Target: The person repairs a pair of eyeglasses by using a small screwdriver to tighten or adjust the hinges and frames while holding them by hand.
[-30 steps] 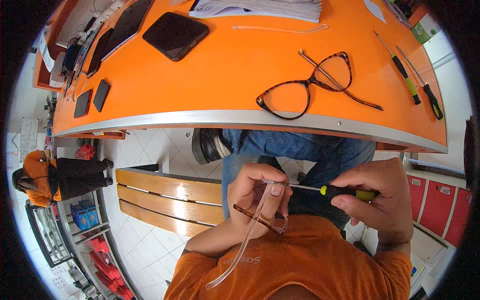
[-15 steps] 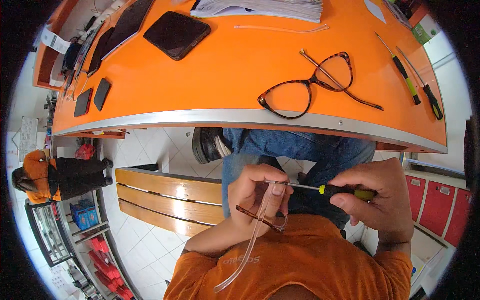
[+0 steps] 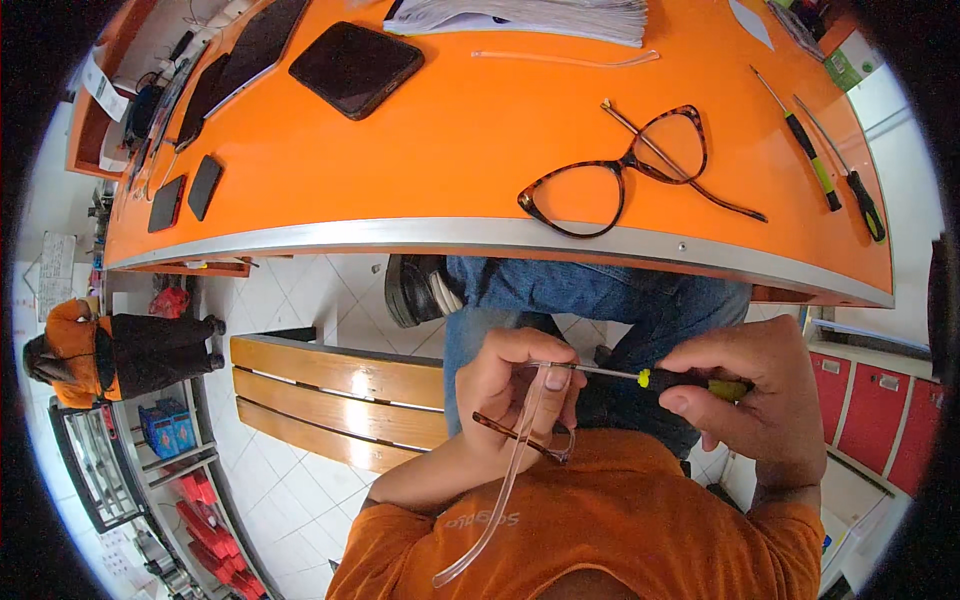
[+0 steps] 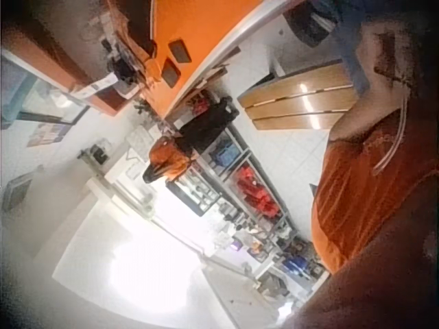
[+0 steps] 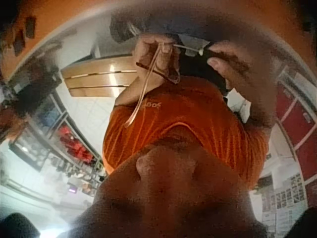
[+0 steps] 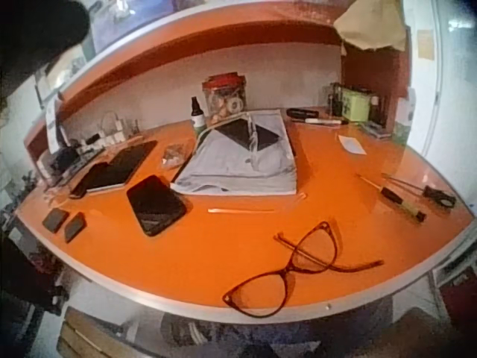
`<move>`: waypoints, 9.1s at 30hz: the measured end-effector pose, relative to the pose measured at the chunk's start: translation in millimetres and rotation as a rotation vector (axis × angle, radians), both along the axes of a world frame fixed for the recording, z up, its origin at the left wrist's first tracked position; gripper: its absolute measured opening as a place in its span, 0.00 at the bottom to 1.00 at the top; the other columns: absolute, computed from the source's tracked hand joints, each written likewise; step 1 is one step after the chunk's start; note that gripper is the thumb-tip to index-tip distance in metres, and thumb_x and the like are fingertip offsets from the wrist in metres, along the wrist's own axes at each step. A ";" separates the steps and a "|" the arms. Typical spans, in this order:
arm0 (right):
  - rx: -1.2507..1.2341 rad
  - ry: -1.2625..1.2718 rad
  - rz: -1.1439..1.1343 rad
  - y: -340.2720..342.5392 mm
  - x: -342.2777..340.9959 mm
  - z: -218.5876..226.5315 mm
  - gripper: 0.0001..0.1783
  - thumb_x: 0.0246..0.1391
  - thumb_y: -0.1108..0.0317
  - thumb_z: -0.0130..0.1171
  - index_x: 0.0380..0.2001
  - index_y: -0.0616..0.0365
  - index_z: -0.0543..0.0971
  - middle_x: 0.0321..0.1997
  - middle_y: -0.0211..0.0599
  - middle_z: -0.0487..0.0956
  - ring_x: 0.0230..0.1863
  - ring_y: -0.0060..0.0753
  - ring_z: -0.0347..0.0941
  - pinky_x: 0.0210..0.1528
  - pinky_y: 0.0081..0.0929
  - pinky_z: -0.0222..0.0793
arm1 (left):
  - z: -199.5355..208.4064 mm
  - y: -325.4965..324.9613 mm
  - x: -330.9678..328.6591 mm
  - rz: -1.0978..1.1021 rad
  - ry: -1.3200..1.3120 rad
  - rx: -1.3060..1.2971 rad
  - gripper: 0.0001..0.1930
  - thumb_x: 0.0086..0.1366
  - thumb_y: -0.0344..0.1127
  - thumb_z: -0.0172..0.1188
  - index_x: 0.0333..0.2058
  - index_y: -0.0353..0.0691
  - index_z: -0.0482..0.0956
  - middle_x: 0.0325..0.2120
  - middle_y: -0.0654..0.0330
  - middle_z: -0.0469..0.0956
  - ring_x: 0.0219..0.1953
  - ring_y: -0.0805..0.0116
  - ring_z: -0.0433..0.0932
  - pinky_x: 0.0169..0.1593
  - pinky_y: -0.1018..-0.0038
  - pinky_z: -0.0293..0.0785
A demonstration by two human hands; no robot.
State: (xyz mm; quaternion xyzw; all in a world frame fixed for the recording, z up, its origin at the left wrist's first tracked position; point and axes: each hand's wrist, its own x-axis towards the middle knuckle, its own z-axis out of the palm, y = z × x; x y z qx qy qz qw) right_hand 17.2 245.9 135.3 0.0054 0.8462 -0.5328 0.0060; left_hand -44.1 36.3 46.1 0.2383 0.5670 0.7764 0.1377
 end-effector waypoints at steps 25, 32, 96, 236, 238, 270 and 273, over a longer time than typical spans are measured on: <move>0.184 0.086 0.110 15.0 -7.6 2.0 0.11 0.42 0.65 0.70 0.29 0.58 0.82 0.25 0.39 0.80 0.25 0.37 0.77 0.25 0.28 0.69 | -6.6 3.0 8.0 -0.050 -0.086 0.027 0.06 0.71 0.27 0.49 0.44 0.34 0.68 0.25 0.58 0.76 0.17 0.81 0.71 0.19 0.83 0.67; 0.213 0.040 0.036 4.1 -9.8 10.6 0.16 0.40 0.61 0.73 0.29 0.62 0.82 0.26 0.41 0.82 0.20 0.25 0.77 0.20 0.20 0.68 | -6.5 3.5 6.8 -0.025 -0.049 0.018 0.06 0.70 0.27 0.51 0.43 0.34 0.69 0.24 0.59 0.76 0.17 0.82 0.71 0.19 0.84 0.67; 0.443 0.118 0.149 -1.0 0.7 6.5 0.11 0.45 0.64 0.68 0.31 0.55 0.79 0.34 0.36 0.81 0.32 0.41 0.80 0.32 0.31 0.77 | -0.8 -1.9 9.6 -0.119 -0.175 0.034 0.08 0.69 0.26 0.52 0.45 0.36 0.68 0.25 0.57 0.75 0.17 0.80 0.71 0.19 0.82 0.67; 1.172 0.509 0.025 6.6 -172.0 33.8 0.12 0.52 0.69 0.59 0.40 0.61 0.78 0.40 0.44 0.76 0.45 0.50 0.74 0.47 0.42 0.71 | 32.8 -21.2 -27.7 -0.247 -0.111 0.462 0.09 0.71 0.35 0.48 0.45 0.40 0.63 0.35 0.45 0.78 0.33 0.68 0.75 0.37 0.73 0.72; 1.129 0.538 0.020 3.6 -158.3 47.1 0.13 0.52 0.69 0.59 0.41 0.62 0.77 0.41 0.45 0.76 0.46 0.51 0.74 0.47 0.42 0.71 | 33.9 -20.9 -26.3 -0.273 -0.155 0.484 0.08 0.71 0.36 0.48 0.44 0.40 0.64 0.34 0.44 0.78 0.31 0.68 0.75 0.36 0.74 0.72; 0.772 0.345 -0.221 11.9 -59.8 41.1 0.22 0.45 0.77 0.62 0.46 0.62 0.72 0.44 0.48 0.75 0.44 0.45 0.75 0.47 0.36 0.70 | 34.3 -6.6 -27.2 -0.383 -0.265 0.140 0.30 0.64 0.25 0.55 0.63 0.41 0.55 0.38 0.51 0.77 0.43 0.67 0.77 0.45 0.74 0.71; 0.780 0.374 -0.224 15.7 -62.7 35.0 0.22 0.44 0.80 0.62 0.46 0.63 0.72 0.45 0.47 0.75 0.44 0.43 0.75 0.47 0.35 0.70 | 33.9 -3.8 -31.2 -0.314 -0.098 0.005 0.35 0.63 0.25 0.57 0.66 0.41 0.51 0.37 0.53 0.80 0.39 0.68 0.80 0.43 0.75 0.74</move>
